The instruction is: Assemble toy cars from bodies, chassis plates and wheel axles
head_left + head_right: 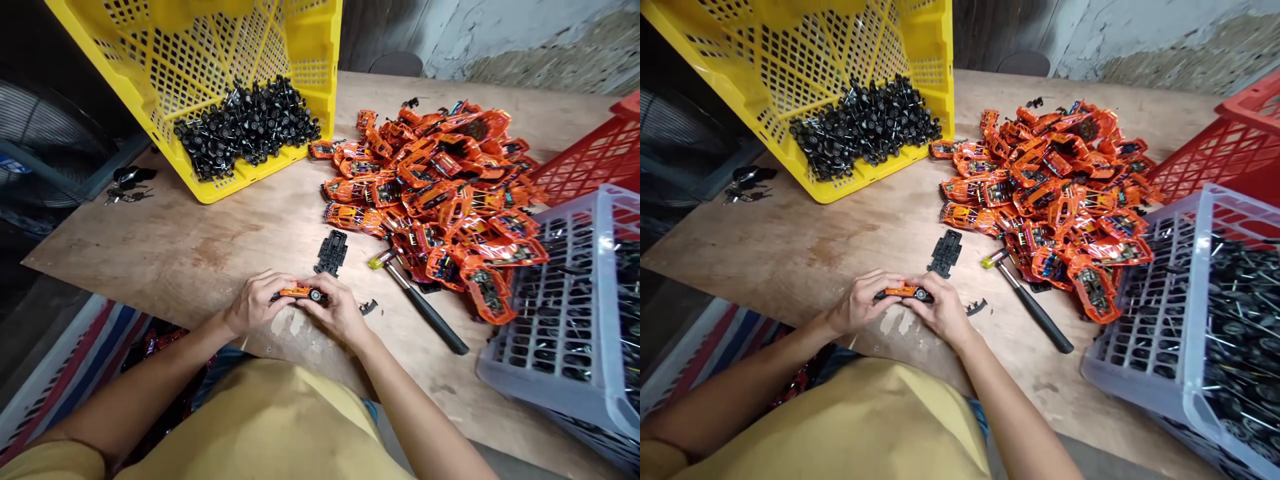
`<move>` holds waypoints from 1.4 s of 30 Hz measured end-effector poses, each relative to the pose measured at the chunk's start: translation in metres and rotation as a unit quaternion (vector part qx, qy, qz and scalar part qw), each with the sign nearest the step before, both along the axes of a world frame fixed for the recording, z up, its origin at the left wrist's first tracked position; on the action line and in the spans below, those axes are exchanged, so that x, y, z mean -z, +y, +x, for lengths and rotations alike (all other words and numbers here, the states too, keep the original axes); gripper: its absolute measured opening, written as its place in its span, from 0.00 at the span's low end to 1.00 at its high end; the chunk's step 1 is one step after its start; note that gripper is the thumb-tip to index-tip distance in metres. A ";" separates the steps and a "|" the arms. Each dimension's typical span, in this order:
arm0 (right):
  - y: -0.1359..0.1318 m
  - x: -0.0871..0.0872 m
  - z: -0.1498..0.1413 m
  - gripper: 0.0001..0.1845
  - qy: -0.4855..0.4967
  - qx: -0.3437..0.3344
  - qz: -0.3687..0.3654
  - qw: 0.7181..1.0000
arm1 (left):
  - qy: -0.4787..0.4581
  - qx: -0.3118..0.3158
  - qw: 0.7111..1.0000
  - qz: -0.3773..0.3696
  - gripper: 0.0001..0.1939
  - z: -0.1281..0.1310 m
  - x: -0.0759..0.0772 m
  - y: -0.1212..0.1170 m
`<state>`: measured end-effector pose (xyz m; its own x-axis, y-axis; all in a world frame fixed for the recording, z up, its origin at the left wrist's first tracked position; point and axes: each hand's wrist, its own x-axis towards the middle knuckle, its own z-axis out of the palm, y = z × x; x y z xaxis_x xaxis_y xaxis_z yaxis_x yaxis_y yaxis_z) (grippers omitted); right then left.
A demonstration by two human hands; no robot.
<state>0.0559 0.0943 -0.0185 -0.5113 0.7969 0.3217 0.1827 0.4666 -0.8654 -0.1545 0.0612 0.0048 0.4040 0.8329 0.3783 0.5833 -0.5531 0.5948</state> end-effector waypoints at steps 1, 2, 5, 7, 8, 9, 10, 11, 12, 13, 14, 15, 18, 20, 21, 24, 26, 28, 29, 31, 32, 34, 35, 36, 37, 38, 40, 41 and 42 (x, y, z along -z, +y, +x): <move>0.000 0.001 0.002 0.17 -0.003 0.002 -0.007 1.000 | -0.010 0.000 1.000 -0.003 0.11 -0.001 0.001 0.000; -0.001 0.003 0.003 0.19 -0.008 0.004 -0.011 1.000 | -0.017 0.000 1.000 -0.007 0.11 -0.001 0.001 0.000; -0.002 0.005 0.008 0.18 -0.022 0.011 -0.016 1.000 | -0.024 -0.001 0.999 -0.032 0.11 -0.003 0.001 0.000; -0.003 0.005 0.009 0.17 -0.027 0.014 -0.018 0.999 | -0.015 -0.002 0.999 -0.039 0.14 -0.004 0.000 -0.001; -0.004 0.005 0.009 0.16 -0.026 0.019 -0.019 0.999 | -0.008 -0.006 0.999 -0.035 0.16 -0.004 -0.001 -0.001; -0.004 0.005 0.008 0.16 -0.025 0.025 -0.019 0.999 | 0.000 -0.013 1.000 -0.028 0.20 -0.004 -0.002 -0.001; -0.004 0.005 0.007 0.15 -0.022 0.030 -0.018 0.999 | 0.008 -0.020 1.000 -0.018 0.23 -0.004 -0.003 -0.001; -0.005 0.005 0.006 0.14 -0.018 0.034 -0.016 0.999 | 0.017 -0.024 1.000 -0.009 0.25 -0.004 -0.004 -0.001; -0.005 0.005 0.005 0.14 -0.014 0.035 -0.013 0.999 | 0.024 -0.021 0.999 -0.001 0.26 -0.004 -0.005 -0.001; -0.005 0.004 0.005 0.14 -0.011 0.030 -0.011 0.999 | 0.032 -0.010 0.999 0.005 0.25 -0.004 -0.005 -0.001; -0.006 0.004 0.005 0.14 -0.010 0.022 -0.010 1.000 | 0.040 0.006 0.999 0.008 0.23 -0.004 -0.006 0.000; -0.006 0.004 0.006 0.16 -0.010 0.011 -0.011 1.000 | 0.049 0.022 0.999 0.007 0.21 -0.005 -0.006 0.001; -0.008 0.005 0.013 0.18 -0.013 -0.013 -0.028 0.999 | 0.063 0.042 0.997 -0.005 0.14 -0.007 -0.006 0.002; -0.010 0.004 0.018 0.14 -0.019 -0.013 -0.031 0.999 | 0.069 0.034 0.997 -0.004 0.11 -0.008 -0.008 0.001; -0.010 0.002 0.019 0.11 -0.021 -0.010 -0.026 0.999 | 0.080 0.029 0.996 0.001 0.11 -0.008 -0.010 0.000; -0.012 -0.007 0.020 0.09 -0.025 -0.005 0.014 1.000 | 0.157 0.020 0.987 0.020 0.15 -0.004 -0.017 -0.001; -0.012 -0.015 0.017 0.09 -0.031 -0.016 0.049 0.998 | 0.206 0.028 0.978 0.015 0.18 0.002 -0.024 0.000; -0.011 -0.023 0.016 0.09 -0.047 -0.035 0.078 0.995 | 0.226 0.054 0.973 0.004 0.15 0.008 -0.029 0.002; -0.011 -0.026 0.015 0.09 -0.055 -0.043 0.089 0.994 | 0.227 0.066 0.972 0.003 0.13 0.011 -0.030 0.003; -0.011 -0.031 0.015 0.08 -0.070 -0.047 0.110 0.990 | 0.217 0.080 0.973 0.014 0.11 0.015 -0.031 0.004; -0.012 -0.033 0.015 0.08 -0.077 -0.045 0.120 0.989 | 0.206 0.081 0.975 0.024 0.11 0.016 -0.031 0.004; -0.013 -0.035 0.013 0.06 -0.089 -0.034 0.137 0.986 | 0.181 0.077 0.980 0.041 0.10 0.017 -0.029 0.004; -0.014 -0.036 0.012 0.06 -0.094 -0.027 0.141 0.985 | 0.170 0.075 0.982 0.048 0.10 0.018 -0.028 0.004; -0.014 -0.036 0.011 0.06 -0.097 -0.019 0.143 0.985 | 0.160 0.071 0.983 0.054 0.10 0.018 -0.027 0.004; -0.014 -0.036 0.010 0.06 -0.096 -0.012 0.143 0.985 | 0.154 0.068 0.984 0.057 0.10 0.019 -0.027 0.004; -0.013 -0.035 0.008 0.06 -0.092 -0.006 0.140 0.986 | 0.151 0.065 0.985 0.059 0.10 0.020 -0.026 0.006; -0.010 -0.030 0.007 0.06 -0.069 0.003 0.120 0.990 | 0.149 0.059 0.986 0.053 0.09 0.019 -0.027 0.009; -0.009 -0.026 0.008 0.05 -0.054 0.005 0.102 0.993 | 0.154 0.057 0.986 0.043 0.09 0.017 -0.027 0.012; -0.007 -0.022 0.009 0.05 -0.042 0.007 0.080 0.996 | 0.163 0.056 0.985 0.031 0.10 0.015 -0.028 0.014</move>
